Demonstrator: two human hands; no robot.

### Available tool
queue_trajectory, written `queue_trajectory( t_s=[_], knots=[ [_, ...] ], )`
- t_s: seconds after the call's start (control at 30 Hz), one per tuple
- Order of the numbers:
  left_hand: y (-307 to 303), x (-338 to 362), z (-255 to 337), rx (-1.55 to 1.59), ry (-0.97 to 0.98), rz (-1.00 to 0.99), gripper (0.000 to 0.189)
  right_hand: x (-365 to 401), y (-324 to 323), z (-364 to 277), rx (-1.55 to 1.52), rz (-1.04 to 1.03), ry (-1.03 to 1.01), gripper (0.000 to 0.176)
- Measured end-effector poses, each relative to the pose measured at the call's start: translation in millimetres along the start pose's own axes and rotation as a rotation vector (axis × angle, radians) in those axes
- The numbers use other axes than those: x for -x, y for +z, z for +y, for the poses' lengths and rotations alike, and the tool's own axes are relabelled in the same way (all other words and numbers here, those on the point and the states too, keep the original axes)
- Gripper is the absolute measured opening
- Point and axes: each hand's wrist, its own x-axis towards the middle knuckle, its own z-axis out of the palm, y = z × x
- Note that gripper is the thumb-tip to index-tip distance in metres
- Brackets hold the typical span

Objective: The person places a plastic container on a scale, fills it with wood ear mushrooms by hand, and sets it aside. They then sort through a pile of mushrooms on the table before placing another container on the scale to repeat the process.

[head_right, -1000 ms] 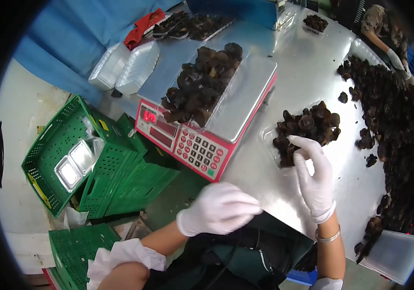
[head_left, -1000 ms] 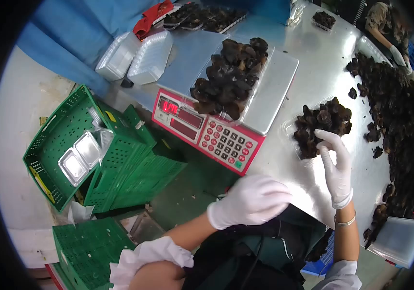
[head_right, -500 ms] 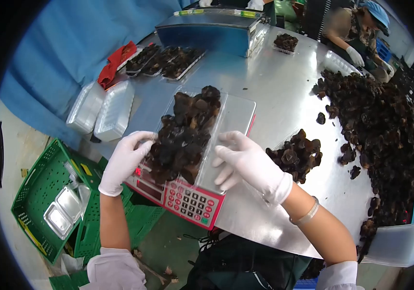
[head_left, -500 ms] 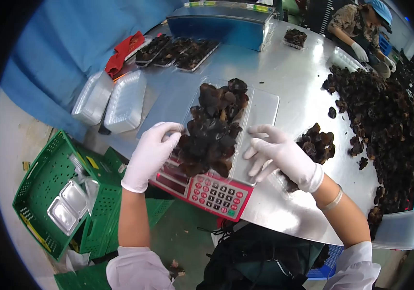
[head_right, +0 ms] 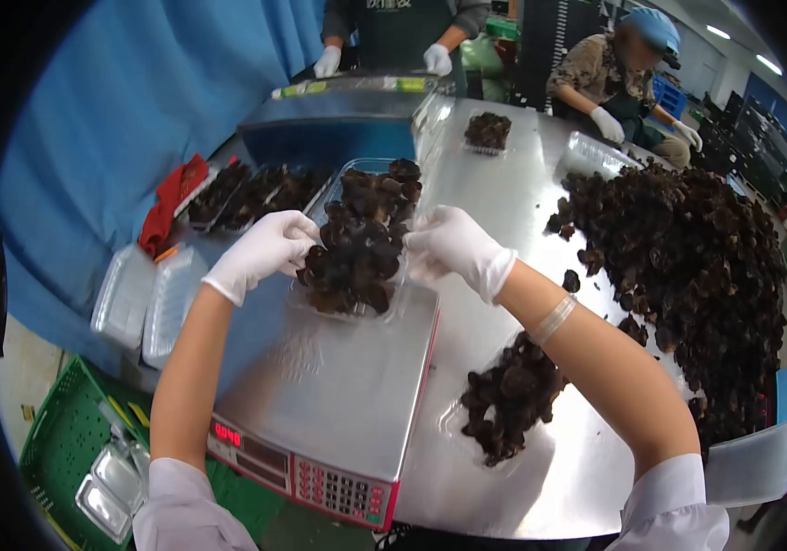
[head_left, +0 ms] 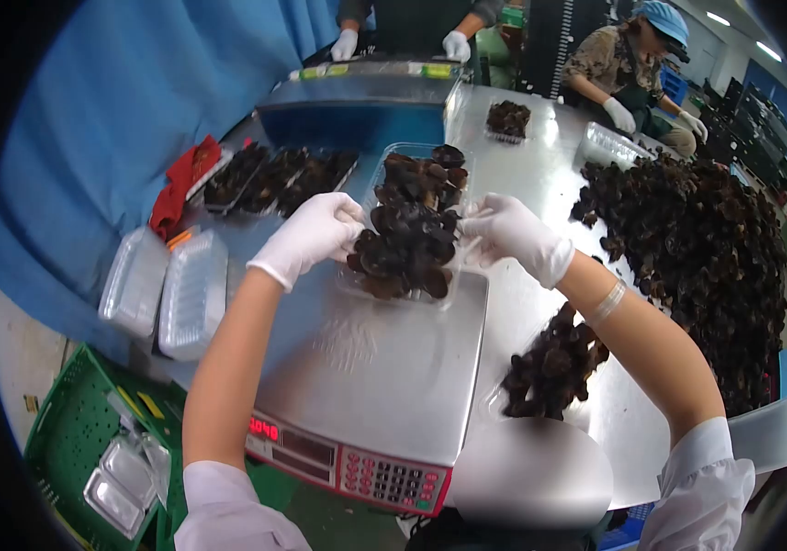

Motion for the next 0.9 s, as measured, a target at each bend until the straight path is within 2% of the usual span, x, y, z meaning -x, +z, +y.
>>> queue_trajectory(
  t_s=[0.17, 0.23, 0.27, 0.3, 0.37, 0.4, 0.43, 0.47, 0.5, 0.53, 0.57, 0.6, 0.63, 0.67, 0.7, 0.73, 0.8, 0.83, 0.9],
  knots=[
    [-27.3, -94.6, 6.4, -0.12, -0.035, 0.033, 0.021, -83.8, -21.2, -1.8, -0.068, 0.013, -0.064, 0.021],
    [-29.2, -128.4, -12.0, -0.125, -0.056, 0.04, 0.021, -109.4, -19.9, 4.9, -0.168, 0.003, -0.029, 0.022],
    [-29.0, -142.6, -23.1, -0.153, -0.085, 0.023, 0.021, -119.6, -16.0, 9.6, -0.195, -0.032, 0.034, 0.033],
    [-28.5, -154.5, -31.3, -0.18, -0.115, 0.009, 0.022, -130.4, -13.3, 19.6, -0.206, -0.034, 0.032, 0.033],
    [-21.3, -160.6, -48.3, -0.116, -0.13, 0.009, 0.021, -145.5, -4.2, 38.3, -0.41, -0.12, 0.194, 0.047],
    [-19.8, -174.7, -66.9, -0.199, -0.121, 0.023, 0.02, -140.5, 3.0, 38.0, -0.488, -0.171, 0.234, 0.057],
    [-18.4, -188.9, -86.5, -0.281, -0.113, 0.034, 0.019, -158.9, 5.8, 55.6, -0.46, -0.168, 0.271, 0.057],
    [-16.0, -194.9, -97.4, -0.402, -0.062, 0.109, 0.015, -160.9, 8.9, 59.3, -0.422, -0.199, 0.28, 0.05],
    [-16.4, -197.4, -99.3, -0.405, -0.069, 0.097, 0.015, -161.5, 13.1, 64.4, -0.383, -0.226, 0.295, 0.044],
    [-17.0, -198.6, -98.8, -0.476, -0.15, 0.06, 0.015, -162.6, 21.9, 68.3, -0.441, -0.196, 0.279, 0.033],
    [-16.3, -197.7, -99.4, -0.547, -0.229, 0.018, 0.017, -164.5, 32.5, 71.3, -0.5, -0.162, 0.265, 0.03],
    [-18.9, -194.6, -101.7, -0.437, -0.28, 0.028, 0.021, -167.9, 39.7, 74.4, -0.632, -0.208, 0.205, 0.035],
    [-23.1, -194.9, -105.2, -0.431, -0.308, 0.078, 0.025, -167.4, 39.3, 72.6, -0.603, -0.275, 0.247, 0.049],
    [-27.9, -195.2, -107.3, -0.383, -0.35, 0.147, 0.027, -164.5, 44.9, 71.6, -0.597, -0.216, 0.245, 0.05],
    [-32.9, -191.7, -107.5, -0.555, -0.293, 0.181, 0.028, -153.9, 47.1, 62.8, -0.587, -0.158, 0.242, 0.053],
    [-27.7, -168.2, -85.7, -0.563, -0.235, 0.225, 0.03, -144.8, 42.6, 61.0, -0.593, -0.148, 0.249, 0.053],
    [-22.2, -123.3, -56.0, -0.561, -0.116, 0.241, 0.034, -121.5, 29.9, 58.8, -0.421, -0.181, -0.007, 0.051],
    [-19.8, -109.5, -53.9, -0.542, -0.058, 0.209, 0.037, -95.3, 11.2, 51.4, -0.31, -0.16, -0.069, 0.043],
    [-8.1, -63.4, -46.5, -0.477, 0.285, 0.174, 0.036, -36.2, -32.5, 48.7, -0.21, -0.096, -0.241, 0.04]
  ],
)
